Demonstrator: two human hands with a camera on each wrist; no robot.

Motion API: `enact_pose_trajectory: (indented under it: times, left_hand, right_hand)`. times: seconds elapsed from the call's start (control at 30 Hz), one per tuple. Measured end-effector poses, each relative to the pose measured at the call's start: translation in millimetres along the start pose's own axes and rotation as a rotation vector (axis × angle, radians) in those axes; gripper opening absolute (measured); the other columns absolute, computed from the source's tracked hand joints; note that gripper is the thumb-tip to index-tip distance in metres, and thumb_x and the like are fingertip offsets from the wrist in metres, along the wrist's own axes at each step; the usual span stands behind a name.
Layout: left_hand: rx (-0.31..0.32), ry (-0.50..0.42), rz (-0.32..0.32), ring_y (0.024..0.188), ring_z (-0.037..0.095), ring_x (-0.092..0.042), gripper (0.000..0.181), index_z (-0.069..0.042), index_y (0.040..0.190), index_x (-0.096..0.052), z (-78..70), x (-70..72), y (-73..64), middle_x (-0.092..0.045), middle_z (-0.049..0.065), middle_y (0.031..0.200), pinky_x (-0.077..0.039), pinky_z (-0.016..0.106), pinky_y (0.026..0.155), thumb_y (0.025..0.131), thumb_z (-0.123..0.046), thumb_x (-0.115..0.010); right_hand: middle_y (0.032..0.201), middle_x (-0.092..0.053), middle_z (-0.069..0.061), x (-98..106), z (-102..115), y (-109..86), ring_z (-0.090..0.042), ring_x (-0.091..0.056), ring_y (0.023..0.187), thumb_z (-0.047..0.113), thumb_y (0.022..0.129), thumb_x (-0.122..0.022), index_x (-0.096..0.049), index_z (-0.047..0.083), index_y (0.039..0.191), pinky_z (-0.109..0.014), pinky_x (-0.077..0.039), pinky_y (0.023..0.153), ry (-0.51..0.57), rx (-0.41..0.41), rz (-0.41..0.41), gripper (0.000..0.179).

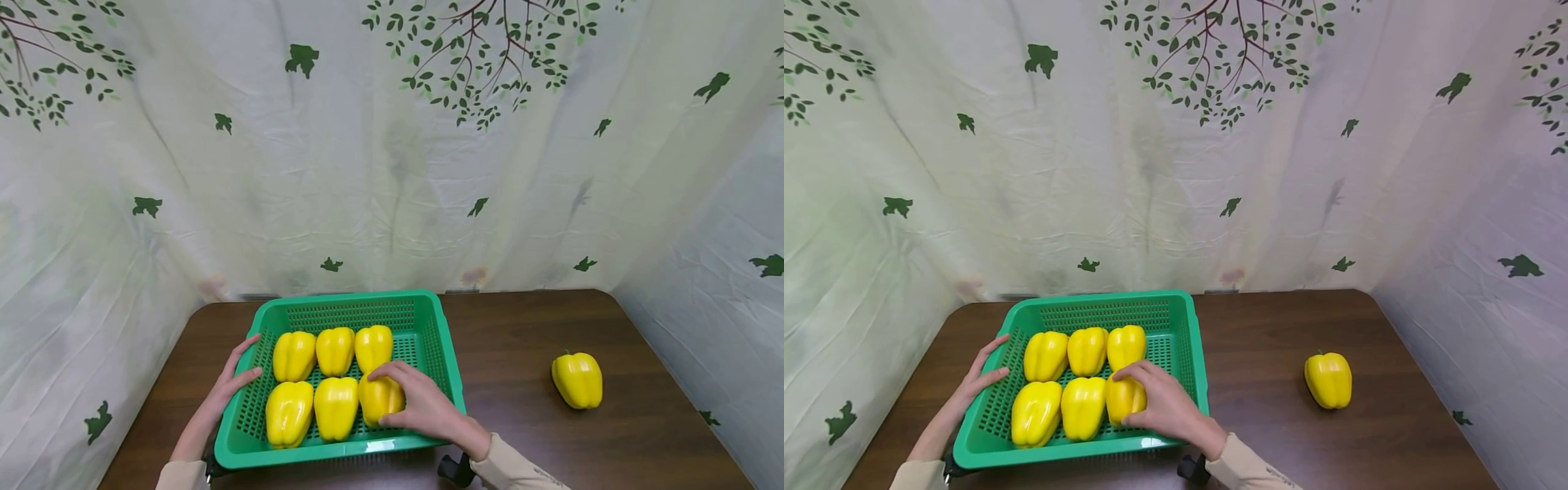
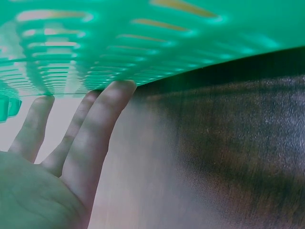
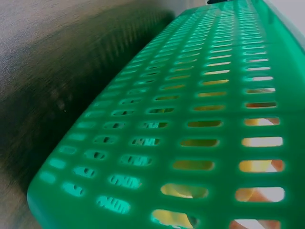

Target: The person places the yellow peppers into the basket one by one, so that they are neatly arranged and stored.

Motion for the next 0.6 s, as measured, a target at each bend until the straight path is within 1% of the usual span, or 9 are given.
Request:
enact_pose_trajectory:
  times: [0.07, 0.1, 0.17, 0.23, 0.3, 0.37, 0.47, 0.53, 0.6]
  left_hand:
    - [-0.026, -0.003, 0.005, 0.109, 0.003, -0.053, 0.054, -0.02, 0.15, -0.02, -1.0, 0.1, 0.7, -0.022, 0.008, 0.14, -0.053, 0.031, 0.08, 0.101, -0.005, -0.037]
    - [-0.04, -0.004, 0.008, 0.11, 0.003, -0.053, 0.054, -0.019, 0.15, -0.02, -1.9, 0.0, 1.1, -0.023, 0.008, 0.139, -0.053, 0.031, 0.08, 0.101, -0.004, -0.037]
    - [-0.047, -0.003, 0.005, 0.11, 0.003, -0.053, 0.054, -0.019, 0.15, -0.021, -2.5, -0.1, 1.3, -0.023, 0.009, 0.139, -0.053, 0.03, 0.08, 0.1, -0.004, -0.038]
    - [-0.03, 0.0, -0.004, 0.109, 0.003, -0.053, 0.054, -0.019, 0.15, -0.02, -1.7, -0.4, 1.0, -0.02, 0.013, 0.141, -0.052, 0.029, 0.081, 0.101, -0.005, -0.038]
    - [-0.02, 0.001, -0.011, 0.109, 0.003, -0.053, 0.054, -0.019, 0.15, -0.02, -0.8, -0.4, 1.3, -0.019, 0.013, 0.142, -0.052, 0.029, 0.081, 0.101, -0.006, -0.038]
    - [0.005, 0.008, -0.015, 0.109, 0.002, -0.052, 0.054, -0.022, 0.15, -0.02, 0.4, -0.9, 0.7, -0.017, 0.014, 0.143, -0.052, 0.028, 0.081, 0.101, -0.008, -0.039]
    - [0.0, 0.011, -0.015, 0.109, 0.003, -0.052, 0.055, -0.019, 0.15, -0.019, -0.1, -0.9, 1.2, -0.017, 0.014, 0.143, -0.052, 0.028, 0.081, 0.101, -0.007, -0.039]
    - [0.008, 0.01, -0.015, 0.109, 0.002, -0.052, 0.055, -0.02, 0.151, -0.019, -0.4, -1.1, 0.9, -0.015, 0.017, 0.144, -0.052, 0.028, 0.081, 0.101, -0.007, -0.039]
    - [0.001, -0.002, -0.011, 0.109, 0.003, -0.053, 0.055, -0.019, 0.151, -0.018, -0.3, -1.1, 1.2, -0.015, 0.018, 0.144, -0.052, 0.029, 0.081, 0.101, -0.006, -0.039]
  right_hand:
    - [0.123, -0.053, 0.003, -0.9, -0.7, 0.9, -0.015, -0.052, 0.103, 0.017, 0.078, -0.078, -0.057, 0.022, 0.121, -0.029, -0.048, 0.081, 0.014, 0.0, 0.006, 0.048]
    - [0.123, -0.053, 0.003, -1.7, -0.9, 1.5, -0.015, -0.052, 0.104, 0.015, 0.078, -0.077, -0.058, 0.021, 0.121, -0.029, -0.048, 0.083, 0.019, 0.003, 0.014, 0.047]
    - [0.124, -0.053, 0.004, -3.0, -0.2, 2.8, -0.014, -0.051, 0.107, 0.012, 0.08, -0.075, -0.059, 0.019, 0.12, -0.029, -0.048, 0.086, 0.015, 0.013, 0.038, 0.044]
    - [0.125, -0.053, 0.003, -5.1, -0.4, 4.2, -0.014, -0.051, 0.11, 0.01, 0.081, -0.074, -0.06, 0.017, 0.119, -0.029, -0.046, 0.09, 0.006, 0.015, 0.068, 0.041]
    - [0.126, -0.052, 0.003, -7.8, -2.3, 4.5, -0.014, -0.05, 0.113, 0.01, 0.082, -0.074, -0.061, 0.017, 0.119, -0.028, -0.045, 0.092, -0.005, 0.004, 0.099, 0.04]
    - [0.127, -0.052, 0.002, -9.4, -5.0, 4.1, -0.014, -0.05, 0.113, 0.01, 0.082, -0.074, -0.061, 0.016, 0.118, -0.028, -0.045, 0.092, -0.01, -0.015, 0.113, 0.039]
    - [0.126, -0.052, 0.002, -10.1, -7.7, 3.6, -0.014, -0.05, 0.113, 0.01, 0.082, -0.074, -0.061, 0.016, 0.118, -0.027, -0.045, 0.091, -0.005, -0.027, 0.114, 0.038]
    - [0.125, -0.052, 0.002, -9.9, -7.6, 3.7, -0.013, -0.05, 0.111, 0.01, 0.082, -0.073, -0.061, 0.016, 0.117, -0.027, -0.046, 0.09, 0.0, -0.024, 0.116, 0.038]
    - [0.125, -0.053, 0.003, -10.1, -7.4, 4.1, -0.012, -0.051, 0.108, 0.009, 0.082, -0.074, -0.061, 0.015, 0.117, -0.026, -0.046, 0.087, 0.006, -0.019, 0.122, 0.037]
Point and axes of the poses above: each hand's wrist, its own y-axis towards the middle knuckle, its own x-axis out of the back of the hand, z = x × y, the point moved 7 cm from there along y, towards the middle knuckle
